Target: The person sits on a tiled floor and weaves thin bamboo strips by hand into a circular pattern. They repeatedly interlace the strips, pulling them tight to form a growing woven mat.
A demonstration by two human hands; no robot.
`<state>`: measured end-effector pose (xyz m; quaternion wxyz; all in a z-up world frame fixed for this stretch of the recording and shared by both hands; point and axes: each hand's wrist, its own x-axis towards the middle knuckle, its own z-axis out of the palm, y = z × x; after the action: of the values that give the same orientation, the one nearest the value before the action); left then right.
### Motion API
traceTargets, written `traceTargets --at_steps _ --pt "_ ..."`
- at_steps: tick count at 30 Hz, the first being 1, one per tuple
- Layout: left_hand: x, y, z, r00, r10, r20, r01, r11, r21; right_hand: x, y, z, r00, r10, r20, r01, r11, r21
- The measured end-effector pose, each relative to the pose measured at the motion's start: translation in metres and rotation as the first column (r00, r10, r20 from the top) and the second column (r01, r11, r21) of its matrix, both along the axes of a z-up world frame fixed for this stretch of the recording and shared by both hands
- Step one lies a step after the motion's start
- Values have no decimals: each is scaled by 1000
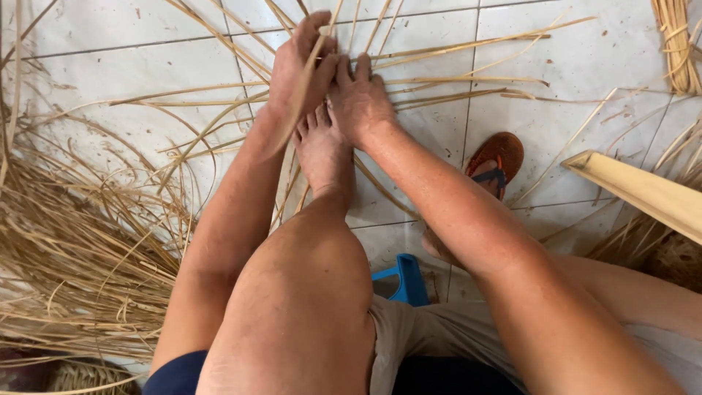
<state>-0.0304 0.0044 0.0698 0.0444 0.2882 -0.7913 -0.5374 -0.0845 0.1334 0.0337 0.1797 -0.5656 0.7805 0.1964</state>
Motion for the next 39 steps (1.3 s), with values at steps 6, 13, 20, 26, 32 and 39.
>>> traceTargets --at_steps 6,13,20,26,32,39 --pt "12 -14 -56 949 -313 27 278 797 -537 -17 14 16 988 4 154 14 993 -116" --pt "21 -17 -52 910 -373 183 404 692 -599 -26 27 23 962 1 274 23 996 -83" --pt "11 -17 -62 835 -443 327 544 575 -611 -51 36 16 873 15 487 102 972 -213" --pt "14 -22 -90 890 -418 184 422 599 -681 -65 33 12 803 -28 595 259 916 -306" --pt "15 -19 -89 923 -368 109 344 666 -661 -62 29 11 891 43 452 106 948 -300" --pt "25 -12 -84 954 -295 42 252 723 -643 -54 21 15 971 141 190 -116 984 -136"
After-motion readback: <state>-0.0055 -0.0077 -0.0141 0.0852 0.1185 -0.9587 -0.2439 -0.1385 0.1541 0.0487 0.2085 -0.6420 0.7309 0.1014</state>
